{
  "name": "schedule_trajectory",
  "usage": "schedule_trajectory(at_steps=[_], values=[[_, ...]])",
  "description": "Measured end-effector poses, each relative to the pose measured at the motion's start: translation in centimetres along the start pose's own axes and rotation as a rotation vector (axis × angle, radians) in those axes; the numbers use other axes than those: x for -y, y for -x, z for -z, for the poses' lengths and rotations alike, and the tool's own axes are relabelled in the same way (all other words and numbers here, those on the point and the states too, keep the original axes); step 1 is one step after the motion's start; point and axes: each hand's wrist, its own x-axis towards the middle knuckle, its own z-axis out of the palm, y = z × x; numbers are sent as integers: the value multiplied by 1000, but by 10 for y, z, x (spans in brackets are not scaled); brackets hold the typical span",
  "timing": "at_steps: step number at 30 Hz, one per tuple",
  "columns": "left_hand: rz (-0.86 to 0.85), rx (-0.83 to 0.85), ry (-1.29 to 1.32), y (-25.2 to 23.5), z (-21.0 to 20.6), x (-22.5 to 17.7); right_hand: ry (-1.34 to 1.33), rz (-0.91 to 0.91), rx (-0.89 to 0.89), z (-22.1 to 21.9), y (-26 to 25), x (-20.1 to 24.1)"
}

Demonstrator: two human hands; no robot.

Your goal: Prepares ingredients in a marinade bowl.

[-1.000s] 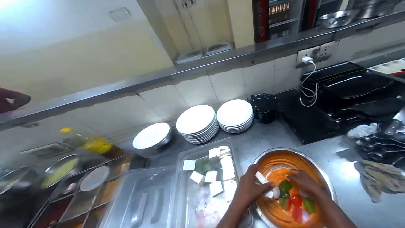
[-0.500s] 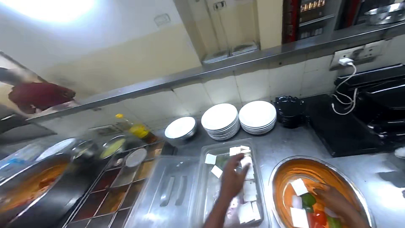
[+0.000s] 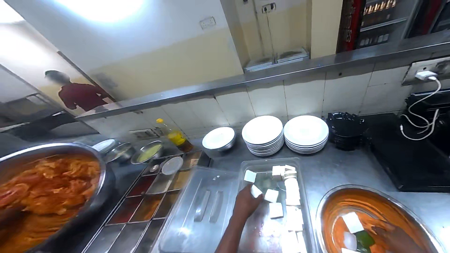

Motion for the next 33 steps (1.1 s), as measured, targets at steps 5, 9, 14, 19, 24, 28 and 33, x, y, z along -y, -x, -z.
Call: schedule_trajectory(at_steps=[5,9,14,19,24,28,33], values=[[27,108,-193,25,9,-2,5,3,4,0,1,0],[-53,169,-206,24,4,-1,7,24,10,-1,0,1],[-68,104,-160,22,-5,2,0,19,17,0,-1,-2],[-113,-68,132,47,-5,13,-19,12,3,3,1,-3],[-288,-40,640,73,-16,-18,-20,-3,18,1,-1,-1],[-369,127,963,88,-39,-68,-21,-14,35,2,3,6],[-347,391,989,94,-78,-118,-12,-1,68,6,6,7]])
